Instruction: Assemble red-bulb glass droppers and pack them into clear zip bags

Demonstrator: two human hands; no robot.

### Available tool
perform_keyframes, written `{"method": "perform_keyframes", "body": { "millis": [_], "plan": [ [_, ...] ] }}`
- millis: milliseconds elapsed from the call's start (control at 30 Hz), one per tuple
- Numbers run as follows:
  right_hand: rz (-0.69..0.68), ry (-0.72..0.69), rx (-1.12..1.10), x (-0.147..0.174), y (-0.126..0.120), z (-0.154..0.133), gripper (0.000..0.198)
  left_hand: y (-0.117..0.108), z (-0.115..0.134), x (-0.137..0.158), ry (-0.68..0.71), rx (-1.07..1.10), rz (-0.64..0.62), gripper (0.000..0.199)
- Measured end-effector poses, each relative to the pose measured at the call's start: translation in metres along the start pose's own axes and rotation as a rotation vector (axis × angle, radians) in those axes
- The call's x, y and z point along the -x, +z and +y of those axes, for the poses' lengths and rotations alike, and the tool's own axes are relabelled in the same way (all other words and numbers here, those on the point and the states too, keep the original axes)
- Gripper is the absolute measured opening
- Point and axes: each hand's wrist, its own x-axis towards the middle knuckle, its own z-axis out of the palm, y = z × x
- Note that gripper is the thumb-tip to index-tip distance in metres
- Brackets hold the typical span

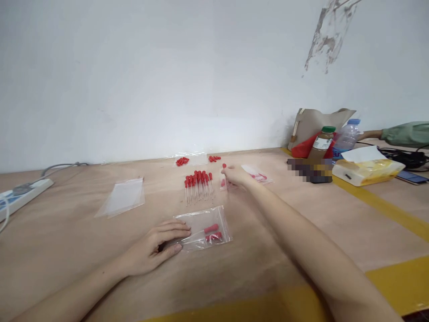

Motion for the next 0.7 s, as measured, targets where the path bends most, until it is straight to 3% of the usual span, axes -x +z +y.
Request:
{"method": "perform_keyframes", "body": {
  "millis": [33,100,233,433,700],
  "plan": [
    [-0.038,0.039,-0.055,0.011,-0.011,0.006,0.016,0.000,-0.001,0.000,-0.001,-0.003,0.002,0.032],
    [-0.155,0.193,-0.432,0.033,-0.029,0.018,0.010,0.001,-0.003,0.000,0.000,-0.010,0.009,0.032],
    [-0.054,0.259,-0.785,0.062,-0.042,0.037,0.006,0.003,-0.006,-0.001,0.001,-0.014,0.005,0.032],
    [0.164,0.186,-0.819,0.076,-0.023,0.051,0.025,0.003,-0.007,0.000,0.001,-0.037,-0.008,0.033],
    [0.090,0.229,-0.828,0.090,-0.002,0.048,0.037,0.003,-0.007,-0.001,-0.007,-0.037,-0.015,0.033]
  ]
}}
